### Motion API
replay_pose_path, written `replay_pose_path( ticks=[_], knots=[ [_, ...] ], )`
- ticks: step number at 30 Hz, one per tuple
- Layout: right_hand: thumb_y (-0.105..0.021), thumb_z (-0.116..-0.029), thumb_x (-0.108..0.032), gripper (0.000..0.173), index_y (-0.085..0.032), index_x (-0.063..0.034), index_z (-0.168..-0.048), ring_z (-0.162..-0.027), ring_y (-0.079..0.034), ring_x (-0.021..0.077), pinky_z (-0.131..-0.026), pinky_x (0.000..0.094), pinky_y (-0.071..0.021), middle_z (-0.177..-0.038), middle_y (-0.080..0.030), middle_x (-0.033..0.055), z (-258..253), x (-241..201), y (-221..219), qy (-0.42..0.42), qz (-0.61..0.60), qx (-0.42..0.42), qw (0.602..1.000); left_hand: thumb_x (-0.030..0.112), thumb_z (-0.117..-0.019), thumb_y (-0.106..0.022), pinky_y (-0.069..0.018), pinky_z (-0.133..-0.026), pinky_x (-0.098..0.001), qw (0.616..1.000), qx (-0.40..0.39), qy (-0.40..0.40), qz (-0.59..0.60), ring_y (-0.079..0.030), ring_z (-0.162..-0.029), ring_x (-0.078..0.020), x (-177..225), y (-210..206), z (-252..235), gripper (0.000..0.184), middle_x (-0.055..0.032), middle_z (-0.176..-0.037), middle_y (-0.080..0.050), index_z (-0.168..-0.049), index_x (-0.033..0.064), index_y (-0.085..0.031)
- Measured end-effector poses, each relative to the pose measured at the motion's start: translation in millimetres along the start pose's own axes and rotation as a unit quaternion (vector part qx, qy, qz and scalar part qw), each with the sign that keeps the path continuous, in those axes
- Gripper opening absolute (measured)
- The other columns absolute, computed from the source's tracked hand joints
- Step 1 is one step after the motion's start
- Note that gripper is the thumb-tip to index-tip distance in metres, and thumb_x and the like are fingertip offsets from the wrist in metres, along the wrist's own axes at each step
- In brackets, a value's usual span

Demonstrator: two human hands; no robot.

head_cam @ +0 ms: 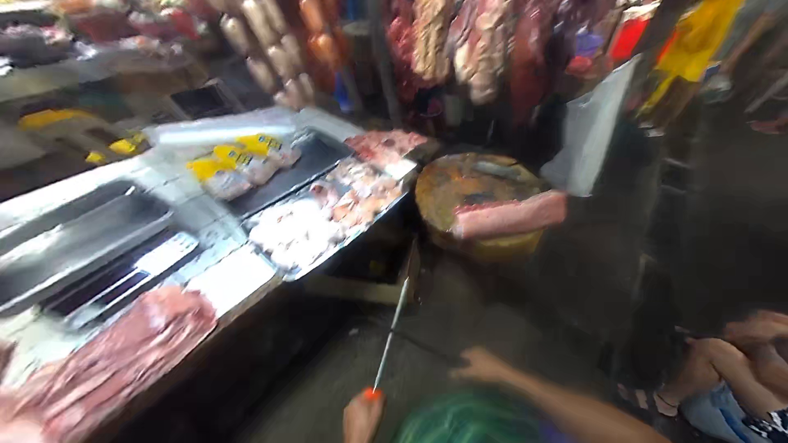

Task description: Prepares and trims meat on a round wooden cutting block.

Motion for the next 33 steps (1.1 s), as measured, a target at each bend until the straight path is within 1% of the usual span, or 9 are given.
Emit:
replay_pose_path(
  ticks=[3, 5, 8, 12, 15, 20, 26, 30, 33],
  knots=[
    [-0.057, -0.1053, -0.04, 0.041, -0.061, -0.0015, -0.119, -0.063, -0.063, 0.0142, -0.061, 0.0322, -0.0568, -0.086, -0.067, 0.0069, 1, -76, -5, 0.026, -0.129, -0.075, 0.988, 0.036, -0.0894, -0.067, -0.0543, -0.076, -0.0572, 1.0, 0.007, -0.012, 0.028, -0.07, -0.084, -0.0306, -3, -12, -20, 0.028, -0.0114, -0.084, -0.07, -0.092, 0.0083, -0.072],
    [-0.047, -0.1102, -0.036, 0.039, -0.059, -0.0006, -0.121, -0.06, -0.061, 0.0124, -0.058, 0.0287, -0.0561, -0.083, -0.065, 0.0049, -3, -128, 8, 0.047, -0.249, -0.044, 0.967, 0.037, -0.0884, -0.068, -0.0535, -0.073, -0.0537, 0.998, 0.015, -0.022, 0.048, -0.068, -0.08, -0.0265, 2, -12, -22, 0.027, -0.0077, -0.08, -0.069, -0.09, 0.0099, -0.071],
    [-0.049, -0.1097, -0.035, 0.037, -0.057, -0.0016, -0.121, -0.06, -0.062, 0.0154, -0.057, 0.0309, -0.0572, -0.079, -0.063, 0.0062, -18, -155, 11, 0.089, -0.38, 0.046, 0.919, 0.037, -0.0871, -0.068, -0.0518, -0.069, -0.0493, 0.995, 0.044, -0.048, 0.08, -0.066, -0.073, -0.0214, 4, -14, -20, 0.026, -0.0037, -0.074, -0.066, -0.085, 0.0116, -0.069],
    [-0.051, -0.109, -0.035, 0.037, -0.058, -0.0024, -0.125, -0.059, -0.061, 0.0152, -0.055, 0.0312, -0.0553, -0.085, -0.066, 0.0074, -4, -125, -25, 0.034, -0.27, -0.015, 0.962, 0.038, -0.0886, -0.065, -0.0542, -0.072, -0.0498, 0.992, 0.053, -0.049, 0.099, -0.069, -0.077, -0.0221, 0, -7, -14, 0.027, -0.0053, -0.079, -0.069, -0.089, 0.0117, -0.072],
    [-0.049, -0.1097, -0.033, 0.034, -0.061, -0.0031, -0.121, -0.059, -0.062, 0.0131, -0.053, 0.0285, -0.0543, -0.087, -0.069, 0.0063, 0, -135, -7, 0.004, -0.2, -0.06, 0.978, 0.037, -0.0924, -0.061, -0.0552, -0.08, -0.0538, 0.994, 0.04, -0.044, 0.09, -0.071, -0.089, -0.0283, 1, 8, -9, 0.031, -0.0115, -0.09, -0.073, -0.098, 0.0087, -0.073],
    [-0.046, -0.1111, -0.03, 0.029, -0.054, -0.0031, -0.12, -0.054, -0.059, 0.0114, -0.05, 0.0291, -0.0554, -0.077, -0.062, 0.0028, -6, -157, 2, 0.096, -0.263, 0.106, 0.954, 0.036, -0.0942, -0.06, -0.0547, -0.083, -0.0563, 0.995, 0.028, -0.046, 0.081, -0.071, -0.096, -0.0316, 0, 15, -6, 0.032, -0.0142, -0.096, -0.073, -0.101, 0.0076, -0.072],
    [-0.05, -0.1096, -0.028, 0.03, -0.062, -0.0012, -0.115, -0.053, -0.06, 0.0135, -0.047, 0.029, -0.0531, -0.082, -0.068, 0.0077, -5, -112, -8, -0.002, -0.162, -0.046, 0.986, 0.035, -0.0962, -0.057, -0.0542, -0.084, -0.0578, 0.997, 0.017, -0.03, 0.071, -0.07, -0.1, -0.0334, 0, 26, -9, 0.031, -0.0151, -0.099, -0.073, -0.104, 0.008, -0.071],
    [-0.045, -0.111, -0.032, 0.032, -0.058, -0.0043, -0.121, -0.053, -0.06, 0.0105, -0.048, 0.0277, -0.0548, -0.077, -0.064, 0.0026, -12, -137, 17, 0.061, -0.219, 0.044, 0.973, 0.034, -0.0966, -0.057, -0.0538, -0.083, -0.0581, 0.996, 0.02, -0.049, 0.07, -0.07, -0.099, -0.0342, 7, 26, -9, 0.031, -0.016, -0.098, -0.072, -0.105, 0.0072, -0.07],
    [-0.046, -0.1105, -0.031, 0.036, -0.055, 0.0019, -0.124, -0.056, -0.06, 0.0135, -0.054, 0.0334, -0.0566, -0.077, -0.062, 0.0055, 5, -113, -3, 0.073, -0.094, 0.052, 0.992, 0.034, -0.0979, -0.056, -0.054, -0.085, -0.0583, 0.997, 0.02, -0.026, 0.063, -0.07, -0.101, -0.0341, 2, 28, -10, 0.031, -0.0155, -0.101, -0.073, -0.106, 0.0082, -0.071]
  ],
)
Point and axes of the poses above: each hand's wrist, its own z-axis away from the middle knuckle, its own y-axis out of the back of the hand, x = y × z, the point moved 5 cm from there along -z, towards the middle knuckle
